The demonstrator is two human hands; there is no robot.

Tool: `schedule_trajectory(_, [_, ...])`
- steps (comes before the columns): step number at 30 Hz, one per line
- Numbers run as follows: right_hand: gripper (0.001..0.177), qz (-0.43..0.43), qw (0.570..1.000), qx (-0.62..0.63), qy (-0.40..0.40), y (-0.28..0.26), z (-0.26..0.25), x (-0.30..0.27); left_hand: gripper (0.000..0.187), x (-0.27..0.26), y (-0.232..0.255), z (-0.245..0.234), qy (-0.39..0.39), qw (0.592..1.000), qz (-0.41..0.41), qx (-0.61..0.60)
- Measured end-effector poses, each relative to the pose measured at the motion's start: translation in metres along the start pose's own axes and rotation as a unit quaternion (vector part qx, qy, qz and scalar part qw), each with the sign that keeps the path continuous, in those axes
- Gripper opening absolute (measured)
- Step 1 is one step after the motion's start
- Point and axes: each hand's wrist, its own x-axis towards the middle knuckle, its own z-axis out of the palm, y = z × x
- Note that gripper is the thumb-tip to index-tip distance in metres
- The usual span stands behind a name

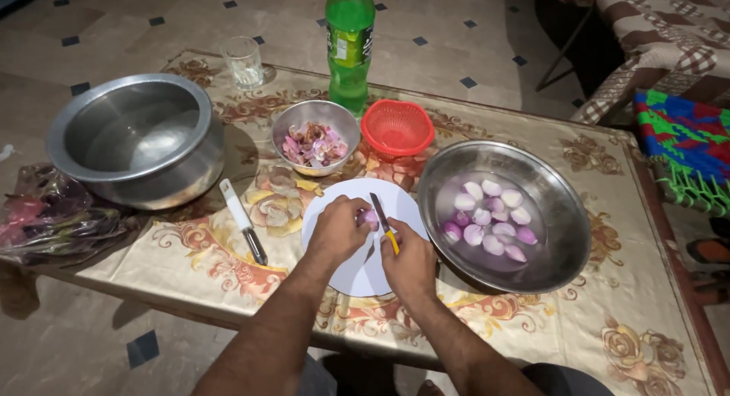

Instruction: A person peels and cuts red onions at a dining table.

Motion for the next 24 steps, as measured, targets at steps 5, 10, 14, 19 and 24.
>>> schedule_trajectory(5, [0.035,0.000,1.000,-0.008,0.001,0.008,0.007,-0.004,0.028,-0.008,-0.011,0.011,0.019,1.000,-0.018,-0.015])
schedule_trajectory(10, [0.036,0.008,0.999,-0.042,0.010,0.003,0.004,-0.003,0.029,-0.005,-0.002,0.012,0.059,0.997,-0.043,-0.024])
schedule_trajectory(14, [0.039,0.021,0.997,-0.075,0.003,-0.003,0.002,-0.001,0.026,0.003,0.002,0.009,0.042,0.995,-0.089,-0.031])
schedule_trajectory(19, [0.038,0.001,0.996,-0.085,0.024,0.006,0.006,0.001,0.026,0.016,-0.012,0.012,0.016,0.996,-0.070,-0.046])
schedule_trajectory(24, [0.041,-0.005,0.995,-0.094,0.021,0.002,0.004,0.003,0.025,0.030,-0.021,0.009,-0.025,0.996,-0.053,-0.072])
